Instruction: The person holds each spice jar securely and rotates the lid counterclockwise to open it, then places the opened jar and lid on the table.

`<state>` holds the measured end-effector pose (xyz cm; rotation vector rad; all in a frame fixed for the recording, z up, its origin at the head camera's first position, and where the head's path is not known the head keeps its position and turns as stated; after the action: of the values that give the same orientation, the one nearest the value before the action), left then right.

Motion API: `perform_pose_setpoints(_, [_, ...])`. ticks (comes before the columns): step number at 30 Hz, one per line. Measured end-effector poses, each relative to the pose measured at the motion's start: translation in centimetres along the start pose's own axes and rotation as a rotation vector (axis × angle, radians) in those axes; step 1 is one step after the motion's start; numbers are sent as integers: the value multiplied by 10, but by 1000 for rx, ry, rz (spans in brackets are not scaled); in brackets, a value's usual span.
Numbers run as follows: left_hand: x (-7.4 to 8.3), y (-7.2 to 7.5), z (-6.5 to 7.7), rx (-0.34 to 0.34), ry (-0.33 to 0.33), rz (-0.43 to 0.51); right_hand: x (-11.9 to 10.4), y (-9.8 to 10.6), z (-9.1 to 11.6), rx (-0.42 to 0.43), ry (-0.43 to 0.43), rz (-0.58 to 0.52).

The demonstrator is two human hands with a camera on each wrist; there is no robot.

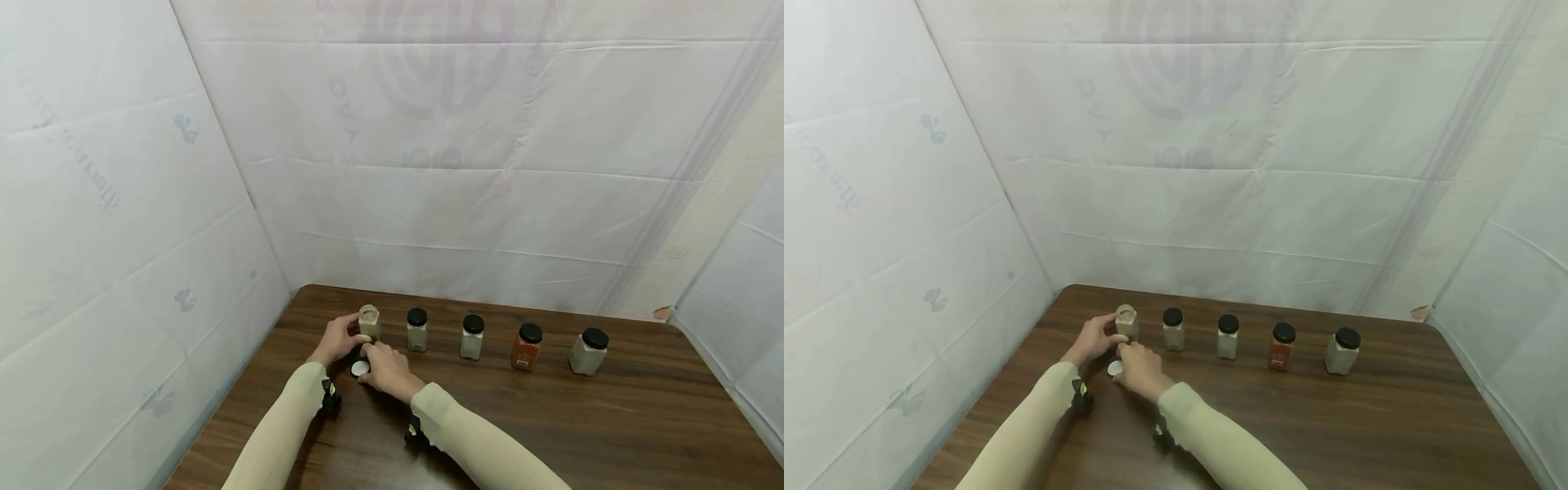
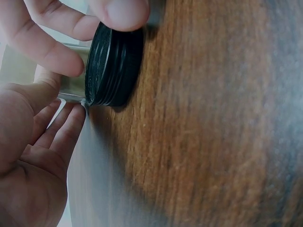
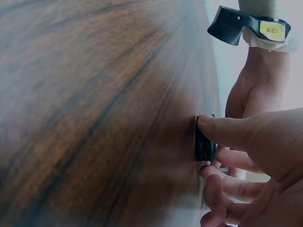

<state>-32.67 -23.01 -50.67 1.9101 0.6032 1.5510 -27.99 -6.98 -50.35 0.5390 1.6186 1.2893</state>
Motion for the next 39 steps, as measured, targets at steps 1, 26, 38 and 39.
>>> perform_pose_setpoints(1, [0, 0, 0, 1, -2, 3, 1, 1, 0, 2, 0, 0])
perform_pose_setpoints(26, [4, -4, 5, 28, 25, -19, 1, 42, 20, 104, 65, -36])
perform_pose_setpoints(38, [4, -8, 10, 69, 56, 66, 7, 52, 21, 153, 93, -65])
perform_pose_setpoints(39, [4, -8, 11, 70, 56, 74, 8, 53, 21, 155, 93, -66])
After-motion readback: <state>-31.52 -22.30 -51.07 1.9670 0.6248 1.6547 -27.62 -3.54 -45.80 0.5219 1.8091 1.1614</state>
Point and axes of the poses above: each hand's wrist, its own z-axis away from the middle knuckle, its own y-axis out of the back of the hand, x = y × z, the point moved 1 cm from there along -z, towards the middle knuckle, and after that the axes turned 2 degrees about -x, right-handed, at the moved point
